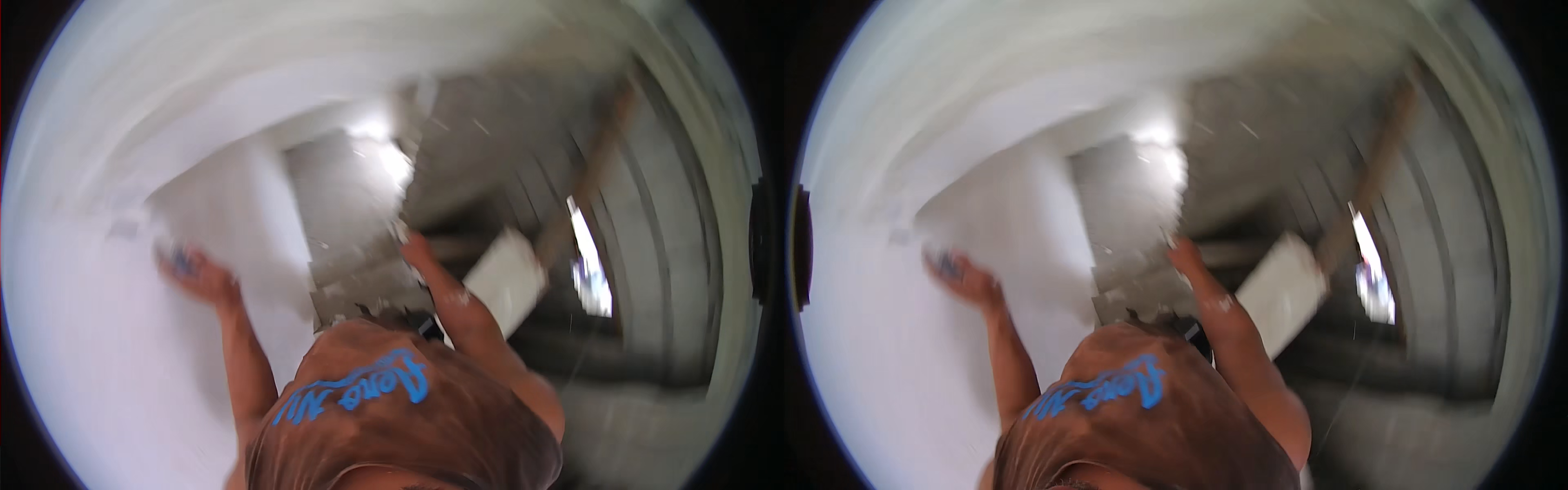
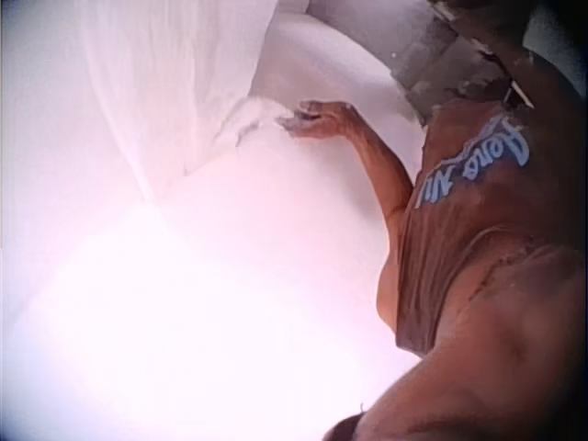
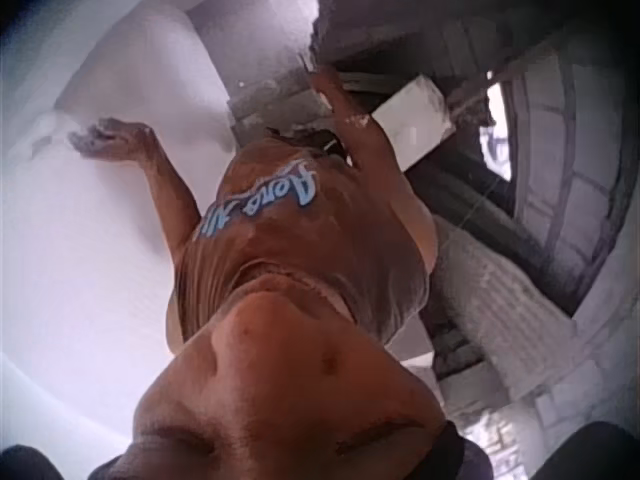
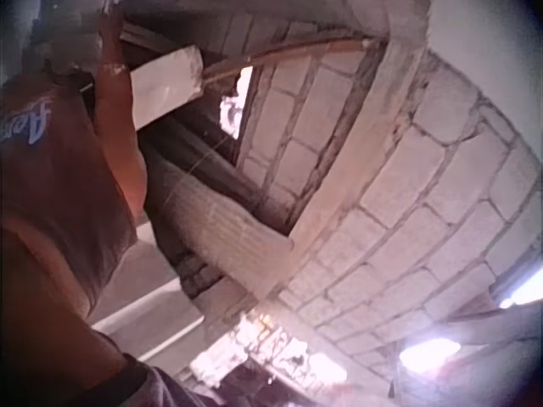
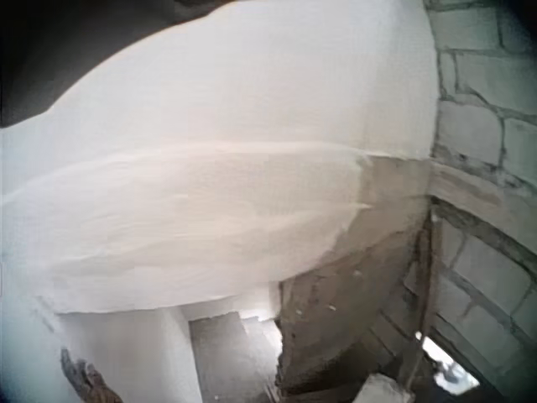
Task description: The person applies plaster to a wall and a ceiling corner using two spatulas, frequently scraping plaster from one spatula to the other.
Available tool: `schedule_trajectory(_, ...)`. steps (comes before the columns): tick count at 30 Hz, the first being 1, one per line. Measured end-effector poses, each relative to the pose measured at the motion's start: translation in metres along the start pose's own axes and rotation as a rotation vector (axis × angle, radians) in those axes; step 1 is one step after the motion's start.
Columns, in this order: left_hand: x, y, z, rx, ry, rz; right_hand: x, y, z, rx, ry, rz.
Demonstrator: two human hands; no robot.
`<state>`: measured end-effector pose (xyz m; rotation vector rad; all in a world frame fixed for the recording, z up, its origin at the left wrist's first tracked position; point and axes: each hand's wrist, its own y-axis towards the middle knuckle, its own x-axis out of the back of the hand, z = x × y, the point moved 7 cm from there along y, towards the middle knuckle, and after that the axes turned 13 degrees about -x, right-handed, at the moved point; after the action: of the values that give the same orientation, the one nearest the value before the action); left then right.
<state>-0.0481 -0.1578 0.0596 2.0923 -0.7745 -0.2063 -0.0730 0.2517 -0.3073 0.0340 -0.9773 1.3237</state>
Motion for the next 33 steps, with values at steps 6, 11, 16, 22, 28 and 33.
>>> schedule_trajectory(6, -0.034, -0.157, 0.011, -0.001, 0.042, 0.891, 0.026, -0.046, -0.173, -0.474, 0.074, -0.175)
schedule_trajectory(11, -0.050, -0.235, 0.011, 0.233, -0.039, 1.552, -0.004, -0.145, -0.323, -0.811, -0.103, -0.323)
schedule_trajectory(16, -0.054, -0.283, 0.070, 0.244, 0.011, 1.794, -0.009, -0.180, -0.440, -1.058, -0.242, -0.525)
schedule_trajectory(22, -0.047, -0.332, 0.142, 0.321, 0.205, 1.943, 0.009, -0.121, -0.480, -0.824, -0.359, -0.792)
schedule_trajectory(28, -0.052, -0.366, 0.148, 0.389, 0.269, 2.028, -0.028, -0.079, -0.507, -0.805, -0.308, -0.705)
schedule_trajectory(33, -0.060, -0.367, 0.146, 0.330, 0.260, 1.986, -0.081, -0.096, -0.499, -0.806, -0.385, -0.608)
